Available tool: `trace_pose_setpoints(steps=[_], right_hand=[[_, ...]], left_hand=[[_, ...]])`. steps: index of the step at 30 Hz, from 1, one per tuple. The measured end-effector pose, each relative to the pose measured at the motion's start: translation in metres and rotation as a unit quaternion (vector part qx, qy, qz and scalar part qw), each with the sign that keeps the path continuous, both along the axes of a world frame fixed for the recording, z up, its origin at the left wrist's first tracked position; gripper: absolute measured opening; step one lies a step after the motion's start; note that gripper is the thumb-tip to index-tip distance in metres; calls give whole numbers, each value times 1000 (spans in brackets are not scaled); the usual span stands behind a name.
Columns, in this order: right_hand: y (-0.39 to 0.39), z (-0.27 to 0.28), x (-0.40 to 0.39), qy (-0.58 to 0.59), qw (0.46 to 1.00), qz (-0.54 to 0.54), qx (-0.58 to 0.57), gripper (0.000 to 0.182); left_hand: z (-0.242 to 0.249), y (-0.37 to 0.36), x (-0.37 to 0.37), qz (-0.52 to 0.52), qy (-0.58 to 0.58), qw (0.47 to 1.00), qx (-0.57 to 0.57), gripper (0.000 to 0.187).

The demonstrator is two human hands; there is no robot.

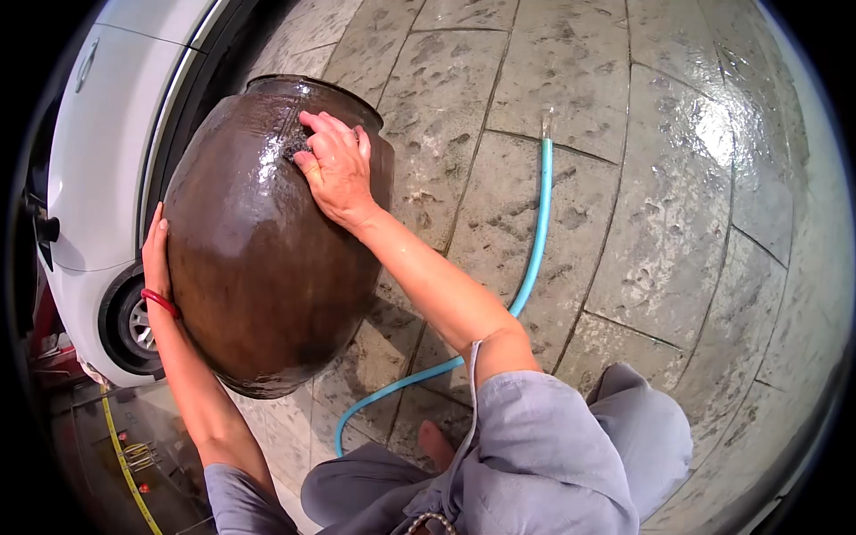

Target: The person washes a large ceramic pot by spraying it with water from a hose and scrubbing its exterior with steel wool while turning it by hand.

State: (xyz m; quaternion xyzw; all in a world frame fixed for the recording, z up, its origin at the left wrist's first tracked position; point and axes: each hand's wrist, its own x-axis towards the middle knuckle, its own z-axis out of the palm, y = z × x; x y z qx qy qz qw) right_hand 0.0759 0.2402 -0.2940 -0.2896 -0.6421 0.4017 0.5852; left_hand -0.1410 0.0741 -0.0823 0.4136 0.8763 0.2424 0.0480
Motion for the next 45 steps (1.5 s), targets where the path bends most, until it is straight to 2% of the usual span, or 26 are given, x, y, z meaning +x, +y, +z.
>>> trace_pose_setpoints(steps=[3, 4, 5, 6, 7, 9, 11, 12, 13, 14, 16, 19, 20, 22, 23, 24, 25, 28, 30, 32, 34, 37, 40, 42, 44, 45], right_hand=[[-2, -38, -1, 100, 993, 9, -62, 35], [-5, -71, 3, 110, 965, 27, -235, 38], [-11, -120, 3, 49, 911, 55, -405, 40], [-25, -149, 11, 46, 834, 178, -520, 42], [-59, -165, -1, 45, 859, 90, -502, 38], [-85, -151, -1, 142, 814, 41, -561, 37], [-92, -93, 20, 196, 846, 45, -493, 37], [-94, -69, 17, 225, 893, 2, -389, 29], [-96, -33, 30, 113, 962, -5, -248, 19], [-100, -3, 33, 41, 996, 18, -76, 17], [-106, 53, 31, 29, 992, 86, 84, 18], [-86, 34, 32, 109, 992, 61, 28, 19], [-77, 8, 34, 105, 994, -3, -18, 17], [-59, -65, 47, 127, 926, -28, -354, 21], [-57, -99, 59, -11, 943, -86, -322, 24], [-62, -125, 70, -209, 932, -31, -293, 28], [-67, -143, 82, -341, 888, 137, -275, 29], [-50, -154, 121, -390, 886, 96, -229, 28], [-12, -162, 152, -399, 889, -84, -206, 29], [24, -187, 185, -495, 822, -182, -215, 38], [36, -196, 208, -530, 799, -156, -237, 35], [51, -241, 201, -483, 824, -160, -251, 36], [51, -250, 193, -423, 827, -179, -323, 35], [43, -229, 189, -320, 917, -108, -214, 37], [50, -206, 178, -281, 923, -7, -262, 47], [40, -146, 176, -219, 926, 58, -301, 46]], left_hand=[[-3, 4, -6, -2, -7, 1000, 0, 55], [-2, 4, -5, -12, -3, 1000, -1, 55], [-2, 4, -1, -8, -5, 1000, -2, 55], [-2, 5, 3, -6, -6, 1000, -2, 55], [-3, 5, 7, -5, 7, 1000, 0, 55], [-4, 4, 9, -15, 23, 1000, -2, 54], [-1, 2, 18, -4, 30, 999, -11, 54], [-3, -1, 15, -4, 29, 1000, -10, 54], [-4, 1, 13, -11, 28, 1000, -3, 54], [-4, 3, 12, -15, 25, 1000, 5, 54], [-5, 3, 13, -13, 16, 1000, 3, 53], [-6, 4, 17, -18, 71, 997, -16, 54], [-6, 5, 18, -17, 106, 994, -35, 55], [-7, 9, 23, -10, 121, 992, -38, 57], [-6, 12, 30, -8, 125, 991, -44, 57], [-6, 13, 34, -6, 128, 990, -53, 58], [-6, 14, 33, -10, 112, 992, -52, 58], [-5, 16, 38, 6, 146, 987, -68, 59], [-9, 13, 31, 9, 149, 987, -63, 60], [-9, 14, 28, 3, 150, 986, -73, 60], [-10, 13, 26, 16, 141, 987, -74, 60], [-9, 13, 29, -7, 164, 984, -73, 61], [-10, 13, 32, 4, 169, 983, -72, 60], [-10, 13, 30, -6, 174, 982, -71, 60], [-11, 13, 30, -1, 189, 979, -74, 60], [-10, 13, 32, 4, 188, 980, -69, 60]])
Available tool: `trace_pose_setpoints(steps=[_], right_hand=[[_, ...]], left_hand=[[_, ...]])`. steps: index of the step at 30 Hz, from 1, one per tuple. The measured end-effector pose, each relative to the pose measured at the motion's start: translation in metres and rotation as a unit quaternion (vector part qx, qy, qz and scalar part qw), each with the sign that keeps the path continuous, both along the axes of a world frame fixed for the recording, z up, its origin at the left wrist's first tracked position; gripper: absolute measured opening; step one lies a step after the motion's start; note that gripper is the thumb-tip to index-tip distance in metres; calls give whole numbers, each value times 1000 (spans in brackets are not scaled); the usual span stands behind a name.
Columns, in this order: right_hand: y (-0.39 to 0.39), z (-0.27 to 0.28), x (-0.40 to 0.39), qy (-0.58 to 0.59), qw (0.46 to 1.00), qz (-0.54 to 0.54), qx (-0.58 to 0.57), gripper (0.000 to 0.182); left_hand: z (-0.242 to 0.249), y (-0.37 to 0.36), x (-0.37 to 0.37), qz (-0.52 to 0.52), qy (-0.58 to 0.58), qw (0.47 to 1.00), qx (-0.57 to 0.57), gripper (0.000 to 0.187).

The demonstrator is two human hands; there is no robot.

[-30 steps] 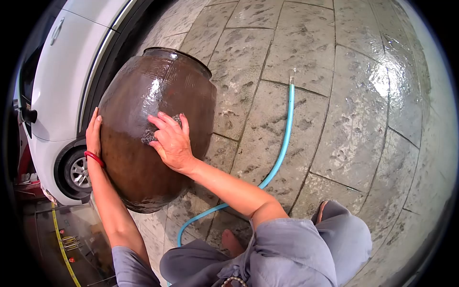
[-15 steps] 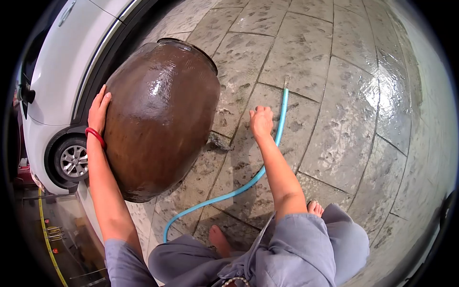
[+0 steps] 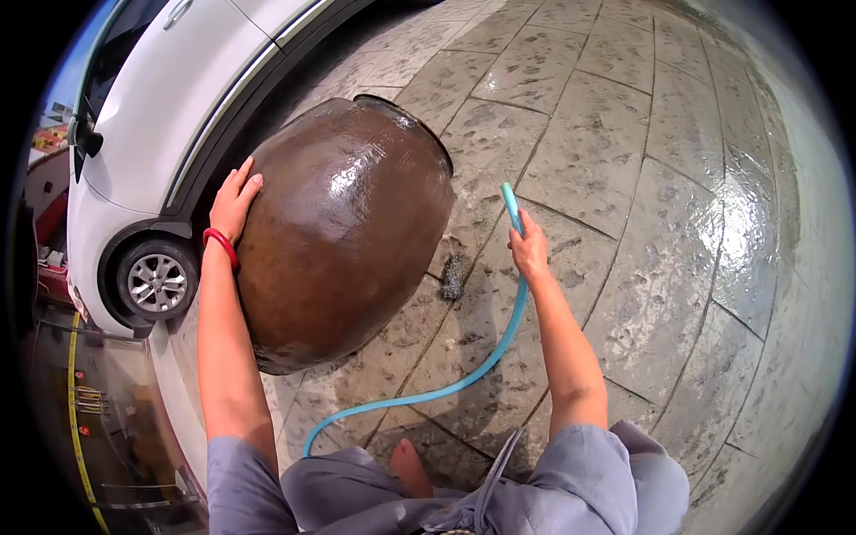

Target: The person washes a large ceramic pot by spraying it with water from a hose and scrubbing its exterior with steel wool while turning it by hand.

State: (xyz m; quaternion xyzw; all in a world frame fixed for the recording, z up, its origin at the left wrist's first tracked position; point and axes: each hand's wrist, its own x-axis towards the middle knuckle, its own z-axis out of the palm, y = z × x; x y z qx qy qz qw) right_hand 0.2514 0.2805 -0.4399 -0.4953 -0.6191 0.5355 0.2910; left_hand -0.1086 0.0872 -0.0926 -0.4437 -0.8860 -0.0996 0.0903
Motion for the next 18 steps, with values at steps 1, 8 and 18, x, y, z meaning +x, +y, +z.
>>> trace_pose_setpoints(steps=[1, 8, 18], right_hand=[[-8, 47, -2, 73, 995, 33, -54, 46], [5, 166, -5, 61, 978, 179, 93, 38], [-38, 273, -27, 46, 898, 355, 255, 39]], left_hand=[[1, 0, 2, 1, 6, 1000, -8, 61], [6, 1, 12, 29, 17, 999, -35, 65], [6, 1, 21, 34, 43, 998, -39, 66]])
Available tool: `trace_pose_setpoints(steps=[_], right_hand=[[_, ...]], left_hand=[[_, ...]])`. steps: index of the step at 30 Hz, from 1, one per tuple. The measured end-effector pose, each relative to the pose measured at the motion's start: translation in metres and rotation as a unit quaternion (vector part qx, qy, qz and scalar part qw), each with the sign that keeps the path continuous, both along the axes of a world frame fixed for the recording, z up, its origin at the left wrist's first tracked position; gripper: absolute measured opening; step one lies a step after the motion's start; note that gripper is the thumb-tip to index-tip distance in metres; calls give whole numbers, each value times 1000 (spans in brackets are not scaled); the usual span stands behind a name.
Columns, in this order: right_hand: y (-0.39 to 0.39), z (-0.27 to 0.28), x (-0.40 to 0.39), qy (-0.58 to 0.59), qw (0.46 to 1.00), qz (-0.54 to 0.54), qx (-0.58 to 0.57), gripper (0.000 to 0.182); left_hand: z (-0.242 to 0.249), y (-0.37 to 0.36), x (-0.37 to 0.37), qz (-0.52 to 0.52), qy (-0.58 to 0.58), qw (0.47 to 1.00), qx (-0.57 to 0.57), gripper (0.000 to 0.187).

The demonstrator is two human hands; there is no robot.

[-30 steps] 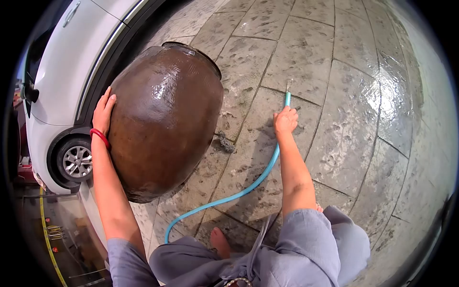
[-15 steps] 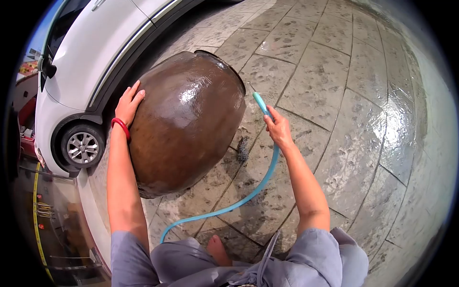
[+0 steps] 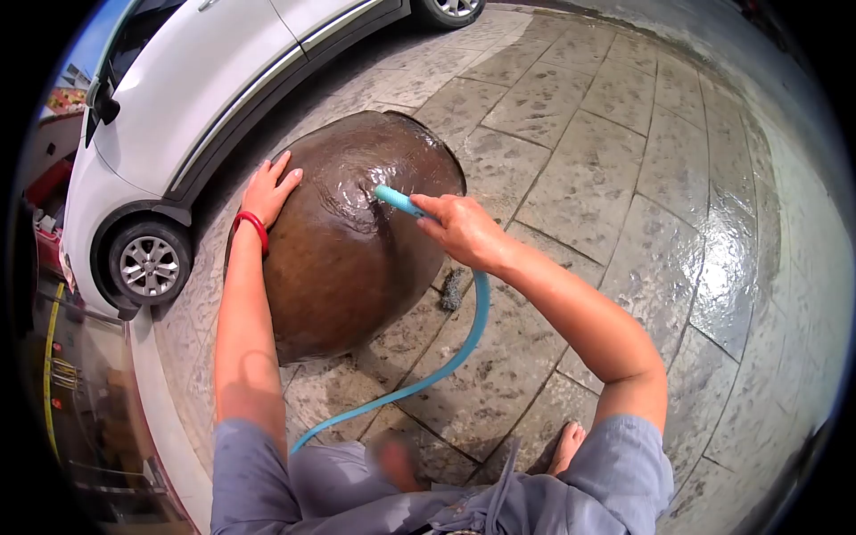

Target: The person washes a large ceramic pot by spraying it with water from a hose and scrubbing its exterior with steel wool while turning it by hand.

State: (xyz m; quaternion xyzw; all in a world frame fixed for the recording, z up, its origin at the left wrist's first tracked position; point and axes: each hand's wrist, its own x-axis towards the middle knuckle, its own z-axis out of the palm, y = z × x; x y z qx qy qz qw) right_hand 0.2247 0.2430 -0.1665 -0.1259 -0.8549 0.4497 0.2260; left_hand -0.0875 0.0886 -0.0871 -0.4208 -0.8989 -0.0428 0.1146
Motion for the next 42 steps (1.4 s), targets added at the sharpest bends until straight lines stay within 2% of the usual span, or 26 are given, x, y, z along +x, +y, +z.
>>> trace_pose_setpoints(steps=[2, 7, 11, 15, 21, 27, 32, 37, 42], right_hand=[[-10, 14, -8, 21, 999, 39, 27, 39], [-18, 34, -25, 22, 998, 49, 37, 39], [-1, 42, -26, -2, 995, -78, -61, 41], [8, 23, -23, 11, 988, -117, -96, 41], [-36, 7, -14, 38, 999, -14, 7, 40], [-68, -9, -1, 19, 998, 48, 29, 39], [-53, -53, 31, -46, 999, 3, 16, 40], [-25, -126, 60, -105, 993, -49, 13, 36], [-20, -179, 66, -237, 971, 3, -11, 29]], left_hand=[[-2, 1, 3, -2, 22, 1000, 1, 66], [-3, 2, 11, 11, -1, 1000, -13, 69], [2, 4, 27, 13, 7, 1000, -16, 69], [1, 5, 24, 18, 5, 1000, -18, 73], [-1, 4, 15, 26, -8, 1000, -12, 73], [-4, 1, 1, -24, -15, 1000, 10, 72], [-3, 2, -4, -21, -16, 1000, 4, 71], [-6, 2, -16, -32, -21, 999, 18, 71], [-10, 2, -26, -40, -24, 999, 25, 70]])
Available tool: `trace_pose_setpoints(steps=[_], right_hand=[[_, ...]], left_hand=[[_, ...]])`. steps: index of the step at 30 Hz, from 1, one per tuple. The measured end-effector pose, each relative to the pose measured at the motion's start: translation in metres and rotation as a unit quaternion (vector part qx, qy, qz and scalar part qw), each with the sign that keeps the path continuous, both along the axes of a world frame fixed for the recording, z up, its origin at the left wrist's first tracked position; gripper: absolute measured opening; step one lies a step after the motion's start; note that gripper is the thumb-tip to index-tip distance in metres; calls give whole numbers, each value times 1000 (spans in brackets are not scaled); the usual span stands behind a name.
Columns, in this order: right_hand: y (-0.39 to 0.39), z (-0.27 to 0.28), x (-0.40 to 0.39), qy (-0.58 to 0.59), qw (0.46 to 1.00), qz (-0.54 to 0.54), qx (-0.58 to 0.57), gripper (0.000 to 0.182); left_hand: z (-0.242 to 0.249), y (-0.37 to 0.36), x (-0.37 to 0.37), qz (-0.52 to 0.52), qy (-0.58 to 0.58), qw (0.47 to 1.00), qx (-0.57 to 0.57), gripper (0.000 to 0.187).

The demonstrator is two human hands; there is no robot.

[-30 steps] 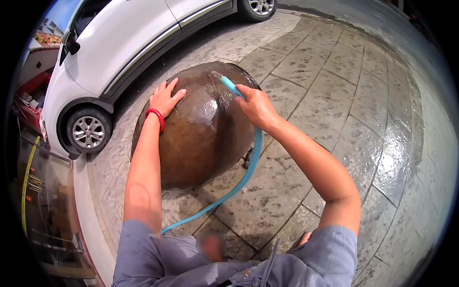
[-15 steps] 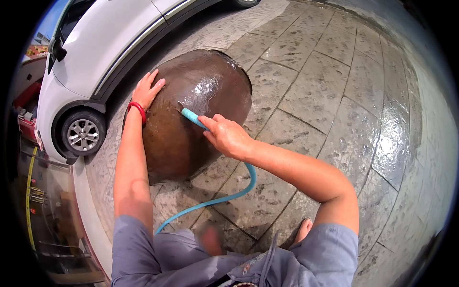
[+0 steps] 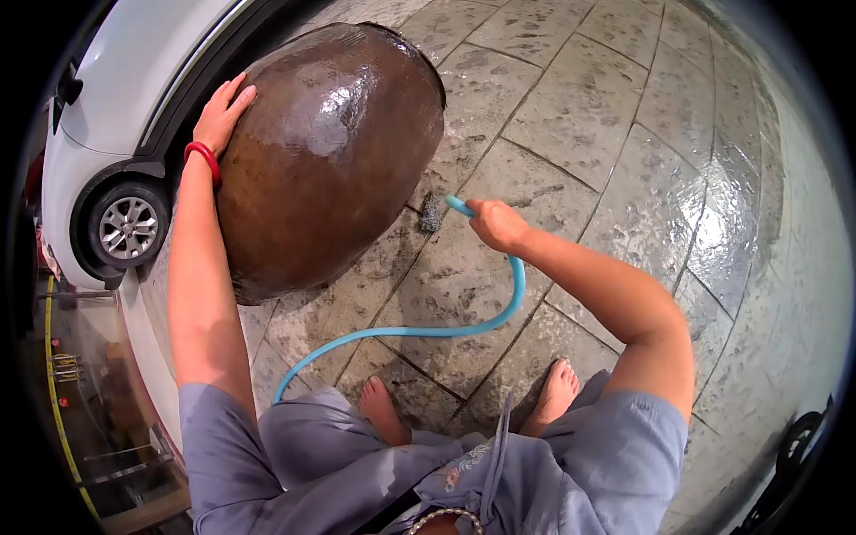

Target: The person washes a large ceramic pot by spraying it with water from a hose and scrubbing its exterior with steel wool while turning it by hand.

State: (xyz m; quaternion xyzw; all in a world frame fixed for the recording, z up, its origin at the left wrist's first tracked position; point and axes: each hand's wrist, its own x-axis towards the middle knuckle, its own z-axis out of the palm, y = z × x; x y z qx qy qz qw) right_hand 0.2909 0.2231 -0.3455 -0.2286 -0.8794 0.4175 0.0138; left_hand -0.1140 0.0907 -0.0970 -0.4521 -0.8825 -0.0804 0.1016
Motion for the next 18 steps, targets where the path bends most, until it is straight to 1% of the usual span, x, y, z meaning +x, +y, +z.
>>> trace_pose_setpoints(steps=[1, 3, 6, 10, 12, 16, 18], right_hand=[[-1, -9, -1, -2, 1000, 3, -2, 29], [-5, -22, -4, -73, 997, 35, 0, 26], [-9, -36, -7, -83, 996, 45, 3, 23], [-10, -44, -9, -70, 997, 34, -3, 25], [-10, -42, -11, -26, 999, 19, -5, 29], [-8, -34, -15, -30, 999, 23, -20, 31], [-8, -35, -18, -64, 997, 24, -29, 30]], left_hand=[[0, 0, 0, -2, 2, 1000, 0, 70], [-1, 0, 0, -5, 0, 1000, 1, 70], [-1, 1, 0, -12, 1, 1000, 5, 69], [1, 1, 3, -9, -1, 1000, 8, 70], [2, 0, 3, -12, -5, 1000, 7, 70], [2, 0, 4, -14, -9, 1000, 9, 71], [3, 0, 3, -15, -12, 1000, 9, 71]])
